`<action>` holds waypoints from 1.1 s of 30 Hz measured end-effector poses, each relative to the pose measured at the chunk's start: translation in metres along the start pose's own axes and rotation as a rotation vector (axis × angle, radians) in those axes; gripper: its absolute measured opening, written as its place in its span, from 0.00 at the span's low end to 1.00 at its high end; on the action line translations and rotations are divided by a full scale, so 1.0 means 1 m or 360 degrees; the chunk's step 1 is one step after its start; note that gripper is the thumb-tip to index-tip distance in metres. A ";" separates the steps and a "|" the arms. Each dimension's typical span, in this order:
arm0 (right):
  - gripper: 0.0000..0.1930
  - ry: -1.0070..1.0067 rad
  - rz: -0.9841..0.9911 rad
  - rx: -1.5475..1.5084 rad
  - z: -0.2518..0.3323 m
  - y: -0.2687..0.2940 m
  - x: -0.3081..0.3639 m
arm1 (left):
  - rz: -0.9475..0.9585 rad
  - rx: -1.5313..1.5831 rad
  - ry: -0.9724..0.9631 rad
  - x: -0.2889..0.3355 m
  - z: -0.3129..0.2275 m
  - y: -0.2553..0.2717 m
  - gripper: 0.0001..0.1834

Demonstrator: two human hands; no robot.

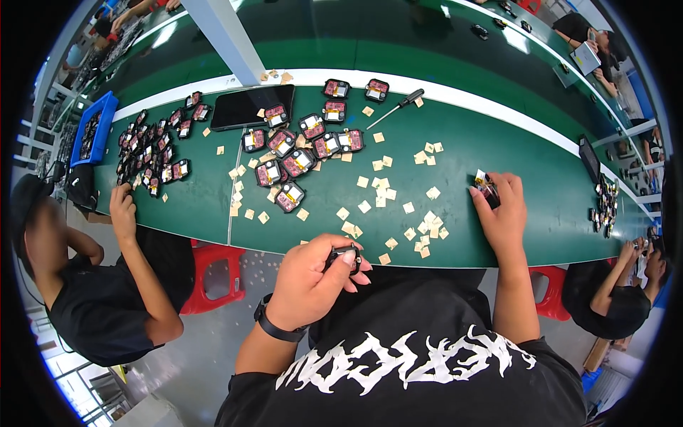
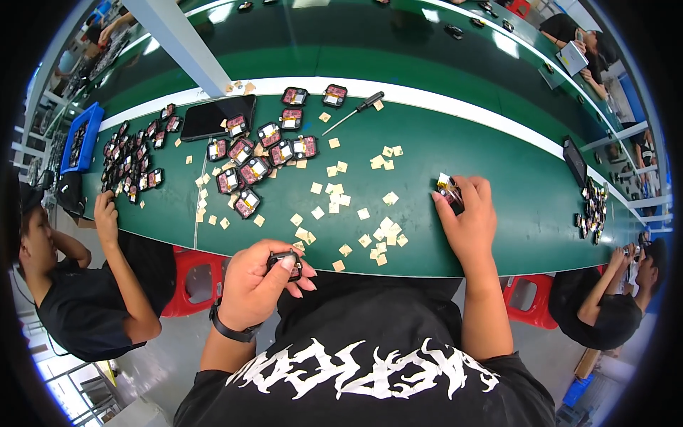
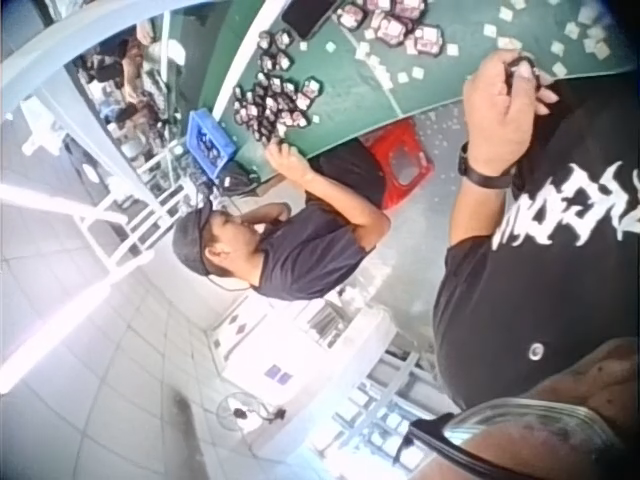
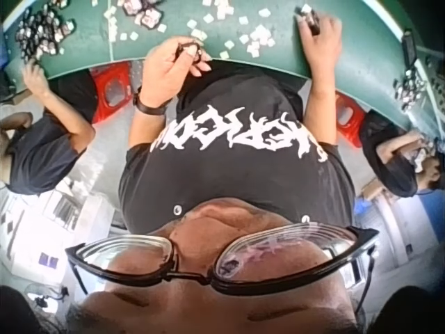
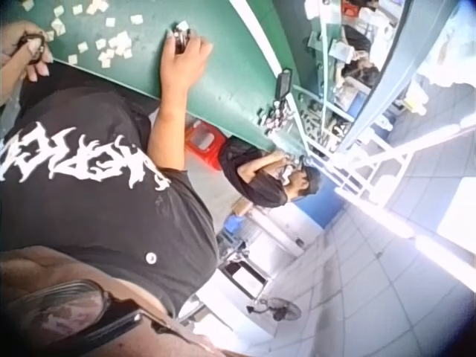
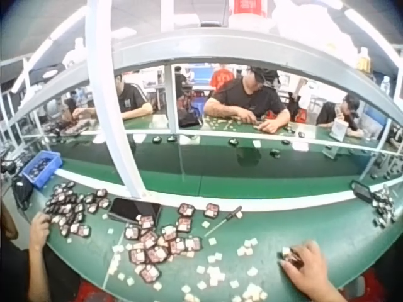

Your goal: Applying small adhesive square pads to electronic components (possibly camera modules or small sensors) on an assembly line.

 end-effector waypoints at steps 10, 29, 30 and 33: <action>0.20 0.0004 -0.0027 -0.0091 0.001 0.004 0.003 | -0.0711 -0.0382 -0.0290 -0.005 0.010 0.056 0.10; 0.21 0.0063 -0.0100 -0.0157 -0.006 0.008 0.005 | -0.0995 -0.0738 -0.0121 -0.046 0.037 0.226 0.17; 0.21 0.0070 -0.0059 -0.0268 -0.005 0.009 0.006 | -0.0964 -0.0767 -0.0122 -0.049 0.040 0.240 0.17; 0.23 0.0050 -0.0010 -0.0466 -0.001 0.014 0.011 | -0.1019 -0.1062 -0.0043 -0.058 0.031 0.255 0.08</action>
Point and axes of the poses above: each hand's wrist, its own x-axis away from the middle knuckle, its own y-axis out of the back of the hand, z = x × y, the point moved 1 cm from there along -x, towards the middle knuckle, and after that the axes turned 3 degrees about -y, right-handed, at the moved point
